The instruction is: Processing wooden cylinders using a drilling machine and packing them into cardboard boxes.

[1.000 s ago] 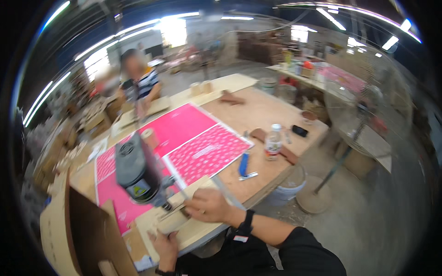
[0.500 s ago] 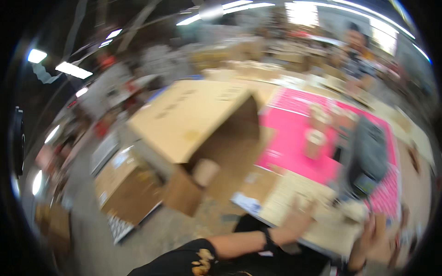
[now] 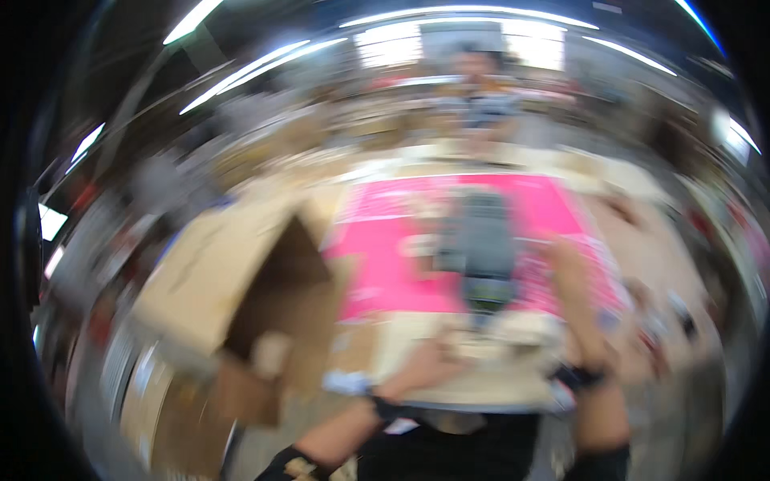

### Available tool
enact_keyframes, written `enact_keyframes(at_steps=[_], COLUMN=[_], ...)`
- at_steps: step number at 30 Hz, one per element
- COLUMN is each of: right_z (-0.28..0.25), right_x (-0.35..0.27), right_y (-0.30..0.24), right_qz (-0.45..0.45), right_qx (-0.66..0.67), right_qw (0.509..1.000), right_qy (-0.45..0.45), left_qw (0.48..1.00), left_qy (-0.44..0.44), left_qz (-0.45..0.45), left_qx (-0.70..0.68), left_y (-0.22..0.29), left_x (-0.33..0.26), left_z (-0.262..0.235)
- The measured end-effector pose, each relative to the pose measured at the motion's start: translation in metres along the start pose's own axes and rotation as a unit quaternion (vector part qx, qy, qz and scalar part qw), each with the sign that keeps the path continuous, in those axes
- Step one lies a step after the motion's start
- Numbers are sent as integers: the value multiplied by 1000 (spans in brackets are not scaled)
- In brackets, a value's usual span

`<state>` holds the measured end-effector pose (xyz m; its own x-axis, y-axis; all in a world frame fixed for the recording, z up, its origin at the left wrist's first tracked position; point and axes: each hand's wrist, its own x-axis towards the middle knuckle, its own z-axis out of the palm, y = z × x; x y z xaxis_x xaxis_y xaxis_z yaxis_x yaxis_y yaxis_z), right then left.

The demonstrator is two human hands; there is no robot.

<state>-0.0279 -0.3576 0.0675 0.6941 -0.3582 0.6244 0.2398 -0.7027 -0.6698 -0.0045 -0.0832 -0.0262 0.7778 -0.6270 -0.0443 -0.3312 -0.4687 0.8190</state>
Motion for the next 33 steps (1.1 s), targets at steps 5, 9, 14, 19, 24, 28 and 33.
enact_keyframes(at_steps=[5, 9, 14, 19, 24, 28, 33], right_z=[-13, -23, -46, -49, -35, -29, -11], right_x=[-7, -87, -131, -126, -123, -122, -125], right_y=[23, 34, 30, 31, 26, 30, 36], right_qz=[63, 89, 120, 135, 176, 184, 239], right_qx=[-13, -43, 4, -35, -1, 37, 130], right_qw=[957, 917, 948, 953, 957, 955, 936], right_qy=[-284, -386, -294, -269, -231, -228, -222], left_qw=[983, 958, 949, 988, 970, 961, 996], left_qy=[-127, -238, -286, -74, 100, 166, 88], left_qz=[-45, -116, -91, 131, 136, 76, -11], left_qx=[-125, -108, -98, 34, 177, 210, 11], left_y=[12, 2, -1, -4, -22, -21, -11], left_x=[26, 19, -17, -37, -62, -65, -46], left_z=[-22, -41, -96, -84, -35, -14, 19])
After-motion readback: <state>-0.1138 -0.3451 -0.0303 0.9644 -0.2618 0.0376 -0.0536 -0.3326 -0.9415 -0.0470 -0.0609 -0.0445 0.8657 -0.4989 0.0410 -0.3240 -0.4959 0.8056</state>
